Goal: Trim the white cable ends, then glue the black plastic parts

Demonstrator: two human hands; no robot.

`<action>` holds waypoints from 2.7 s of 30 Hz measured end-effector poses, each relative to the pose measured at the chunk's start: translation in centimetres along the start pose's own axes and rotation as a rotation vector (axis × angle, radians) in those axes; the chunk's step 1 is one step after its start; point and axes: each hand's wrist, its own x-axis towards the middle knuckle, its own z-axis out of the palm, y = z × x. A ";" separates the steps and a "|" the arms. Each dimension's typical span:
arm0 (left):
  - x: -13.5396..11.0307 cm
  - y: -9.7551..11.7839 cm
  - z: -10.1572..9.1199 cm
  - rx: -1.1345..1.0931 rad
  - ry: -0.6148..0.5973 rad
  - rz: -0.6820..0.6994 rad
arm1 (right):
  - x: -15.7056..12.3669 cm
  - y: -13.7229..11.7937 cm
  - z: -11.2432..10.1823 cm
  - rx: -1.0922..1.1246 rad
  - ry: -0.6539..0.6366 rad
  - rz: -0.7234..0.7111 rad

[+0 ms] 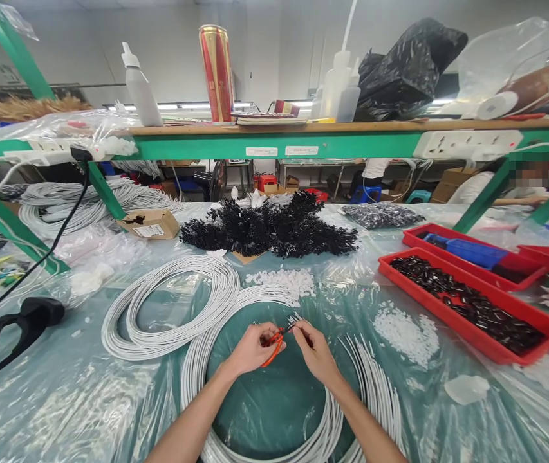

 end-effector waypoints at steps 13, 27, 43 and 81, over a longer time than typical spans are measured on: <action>-0.1 0.7 0.2 -0.027 -0.012 0.000 | -0.1 -0.5 -0.3 0.054 -0.020 -0.028; -0.3 0.7 0.1 0.001 -0.010 -0.007 | -0.3 -0.5 -0.3 0.022 0.028 -0.033; -0.5 1.2 0.1 0.024 -0.023 0.022 | -0.9 -0.2 0.1 -0.078 0.114 -0.108; -0.6 0.8 0.0 0.052 -0.069 0.068 | -1.1 0.2 -0.8 -0.091 -0.015 -0.152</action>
